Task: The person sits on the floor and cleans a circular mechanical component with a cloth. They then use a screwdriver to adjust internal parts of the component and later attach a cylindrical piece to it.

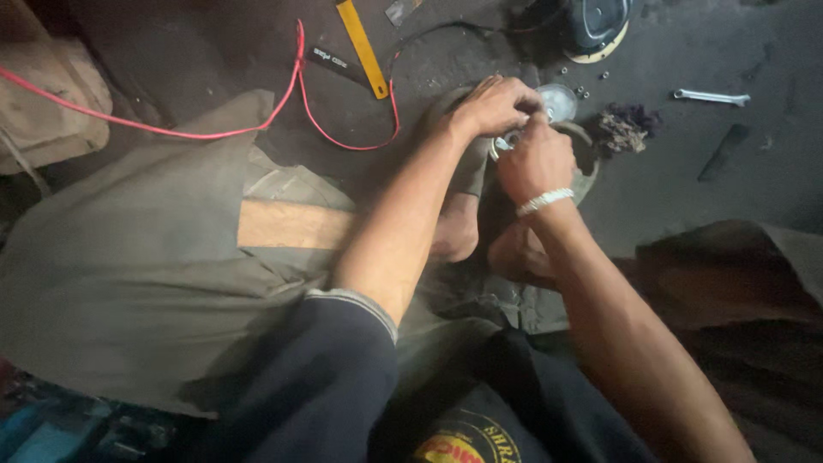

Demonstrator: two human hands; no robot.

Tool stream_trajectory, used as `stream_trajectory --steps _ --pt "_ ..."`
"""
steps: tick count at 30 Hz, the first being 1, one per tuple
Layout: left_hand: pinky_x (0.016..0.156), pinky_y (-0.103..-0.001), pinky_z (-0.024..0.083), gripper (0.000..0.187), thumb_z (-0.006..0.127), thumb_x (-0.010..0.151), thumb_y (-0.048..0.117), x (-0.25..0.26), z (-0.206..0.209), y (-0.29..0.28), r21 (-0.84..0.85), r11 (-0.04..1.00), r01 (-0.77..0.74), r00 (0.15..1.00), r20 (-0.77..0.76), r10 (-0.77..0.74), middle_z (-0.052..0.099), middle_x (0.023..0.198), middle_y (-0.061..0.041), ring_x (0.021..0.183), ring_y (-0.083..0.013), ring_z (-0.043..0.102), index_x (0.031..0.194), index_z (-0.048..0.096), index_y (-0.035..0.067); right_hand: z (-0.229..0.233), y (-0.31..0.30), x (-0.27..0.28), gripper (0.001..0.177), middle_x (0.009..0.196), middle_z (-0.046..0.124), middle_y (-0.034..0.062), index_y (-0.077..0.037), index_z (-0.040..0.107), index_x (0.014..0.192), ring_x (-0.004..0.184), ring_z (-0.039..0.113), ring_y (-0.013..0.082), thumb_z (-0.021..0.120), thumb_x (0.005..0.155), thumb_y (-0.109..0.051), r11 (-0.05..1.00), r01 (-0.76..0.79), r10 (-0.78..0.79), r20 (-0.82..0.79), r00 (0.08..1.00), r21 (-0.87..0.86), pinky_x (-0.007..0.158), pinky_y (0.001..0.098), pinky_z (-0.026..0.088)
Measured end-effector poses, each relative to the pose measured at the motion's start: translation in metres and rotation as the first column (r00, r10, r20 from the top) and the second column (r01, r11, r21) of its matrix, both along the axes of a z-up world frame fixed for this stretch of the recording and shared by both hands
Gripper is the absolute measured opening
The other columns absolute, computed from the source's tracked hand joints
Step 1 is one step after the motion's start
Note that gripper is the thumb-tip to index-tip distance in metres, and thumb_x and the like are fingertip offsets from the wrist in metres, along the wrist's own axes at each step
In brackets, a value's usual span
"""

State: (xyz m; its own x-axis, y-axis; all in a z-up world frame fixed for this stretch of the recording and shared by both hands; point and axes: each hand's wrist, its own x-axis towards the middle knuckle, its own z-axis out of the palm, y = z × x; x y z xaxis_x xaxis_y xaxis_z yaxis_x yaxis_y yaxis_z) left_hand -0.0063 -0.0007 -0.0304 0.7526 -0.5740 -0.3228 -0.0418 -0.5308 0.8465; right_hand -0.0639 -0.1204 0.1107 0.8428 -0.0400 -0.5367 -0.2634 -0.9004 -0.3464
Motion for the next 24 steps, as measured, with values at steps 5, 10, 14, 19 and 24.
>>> stream_trajectory --steps 5,10,14,19,24 --pt "0.086 -0.046 0.054 0.039 0.078 0.072 0.018 0.006 0.004 0.005 -0.041 0.999 -0.019 0.997 0.072 0.022 0.075 0.105 -0.012 0.099 -0.0341 0.071 0.111 0.077 0.018 -0.033 -0.025 0.039 0.03 0.096 0.073 0.0286 -0.002 0.074 0.101 0.091 0.071 0.0465 0.069 0.092 -0.03 0.976 -0.215 0.214 -0.025 0.977 -0.027 0.08 0.0525 0.058" --pt "0.084 -0.043 0.056 0.037 0.075 0.075 0.015 0.001 0.024 0.002 0.028 0.999 -0.041 0.993 -0.106 0.044 0.076 0.102 -0.011 0.098 -0.03 0.073 0.112 0.078 0.021 -0.039 -0.045 0.079 0.041 0.092 0.077 0.0199 -0.006 0.078 0.094 0.085 0.076 0.037 0.075 0.089 -0.047 0.863 -0.493 0.438 -0.322 0.839 -0.11 0.079 0.0453 0.061" --pt "0.087 -0.041 0.058 0.033 0.076 0.076 0.019 0.006 0.025 0.002 0.076 0.996 -0.037 0.989 -0.142 0.047 0.077 0.103 -0.011 0.096 -0.0277 0.077 0.109 0.078 0.019 -0.033 -0.043 0.106 0.042 0.093 0.08 0.0077 -0.013 0.082 0.094 0.089 0.078 0.0254 0.069 0.094 -0.053 0.362 -0.918 0.844 -0.361 0.396 -0.16 0.079 0.0377 0.063" --pt "0.088 -0.047 0.053 0.031 0.085 0.074 0.026 0.003 0.012 0.0 0.153 0.986 -0.064 0.997 -0.027 0.069 0.074 0.103 -0.017 0.102 -0.0356 0.069 0.102 0.079 0.013 -0.023 -0.051 0.122 0.021 0.097 0.083 0.0011 -0.025 0.082 0.105 0.092 0.079 0.0202 0.075 0.092 -0.04 0.194 -0.975 0.873 -0.435 0.223 -0.11 0.085 0.0347 0.063" --pt "0.09 -0.047 0.054 0.03 0.08 0.073 0.02 -0.001 -0.008 -0.003 0.2 0.977 -0.08 0.996 -0.026 0.087 0.073 0.106 -0.017 0.105 -0.0354 0.069 0.102 0.077 0.011 -0.035 -0.05 0.136 0.029 0.106 0.078 0.0119 -0.011 0.079 0.115 0.095 0.075 0.0272 0.078 0.097 -0.034 0.924 -0.378 0.258 -0.637 0.726 -0.057 0.086 0.0432 0.057"
